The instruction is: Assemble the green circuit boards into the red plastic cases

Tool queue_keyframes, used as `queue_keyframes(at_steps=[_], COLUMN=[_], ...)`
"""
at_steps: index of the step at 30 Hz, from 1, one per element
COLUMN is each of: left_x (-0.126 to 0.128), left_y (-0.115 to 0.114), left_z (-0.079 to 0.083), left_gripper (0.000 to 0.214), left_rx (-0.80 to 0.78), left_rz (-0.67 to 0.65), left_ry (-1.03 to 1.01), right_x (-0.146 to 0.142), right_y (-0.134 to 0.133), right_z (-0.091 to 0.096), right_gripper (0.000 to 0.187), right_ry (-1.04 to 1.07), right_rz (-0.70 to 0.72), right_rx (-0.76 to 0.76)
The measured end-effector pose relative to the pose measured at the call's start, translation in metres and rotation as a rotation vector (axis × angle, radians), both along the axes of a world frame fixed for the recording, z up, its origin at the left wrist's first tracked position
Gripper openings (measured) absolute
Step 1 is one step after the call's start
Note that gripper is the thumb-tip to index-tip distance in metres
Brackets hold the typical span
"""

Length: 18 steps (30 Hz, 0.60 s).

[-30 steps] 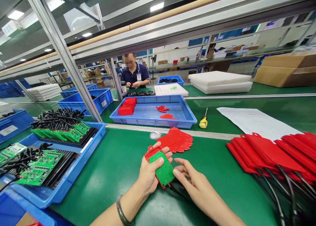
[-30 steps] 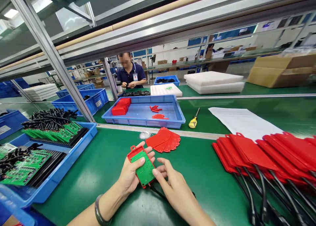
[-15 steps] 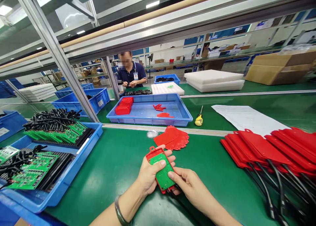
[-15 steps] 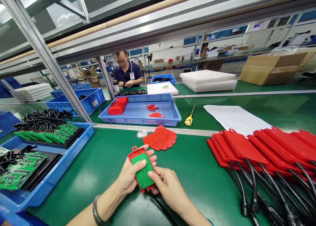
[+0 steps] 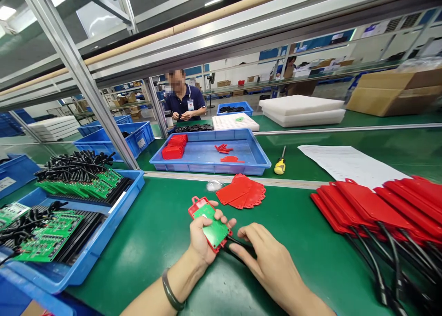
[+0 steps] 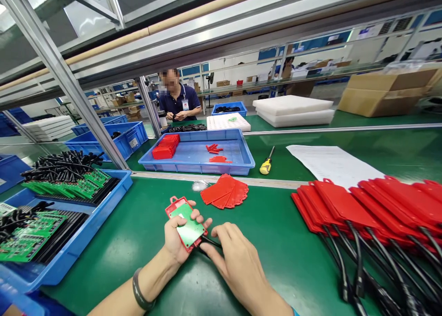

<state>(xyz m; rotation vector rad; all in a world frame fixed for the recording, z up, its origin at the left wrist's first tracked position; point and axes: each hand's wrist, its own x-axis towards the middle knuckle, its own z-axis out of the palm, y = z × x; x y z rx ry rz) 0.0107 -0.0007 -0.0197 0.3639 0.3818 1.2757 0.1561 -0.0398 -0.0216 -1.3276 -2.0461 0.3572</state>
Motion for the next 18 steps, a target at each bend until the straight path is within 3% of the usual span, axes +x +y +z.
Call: queue_keyframes(at_steps=[2, 5, 7, 12, 18], left_x=[-0.003, -0.003, -0.001, 0.004, 0.008], left_y=[0.004, 0.004, 0.002, -0.002, -0.004], left_z=[0.000, -0.001, -0.003, -0.001, 0.001], left_gripper=[0.028, 0.027, 0.028, 0.030, 0.028], left_rx=[0.006, 0.019, 0.034, 0.089, 0.120], left_rz=[0.070, 0.103, 0.103, 0.132, 0.170], left_ry=[-0.047, -0.094, -0.102, -0.091, -0.068], right_x=[-0.004, -0.013, -0.017, -0.018, -0.023], right_y=[-0.003, -0.006, -0.007, -0.008, -0.008], right_z=[-0.001, -0.007, -0.010, -0.009, -0.016], right_gripper=[0.031, 0.032, 0.032, 0.031, 0.032], right_ry=[-0.150, -0.265, -0.197, 0.074, 0.031], right_rz=[0.064, 0.111, 0.113, 0.144, 0.145], right_rx=[0.235, 0.394, 0.374, 0.140, 0.183])
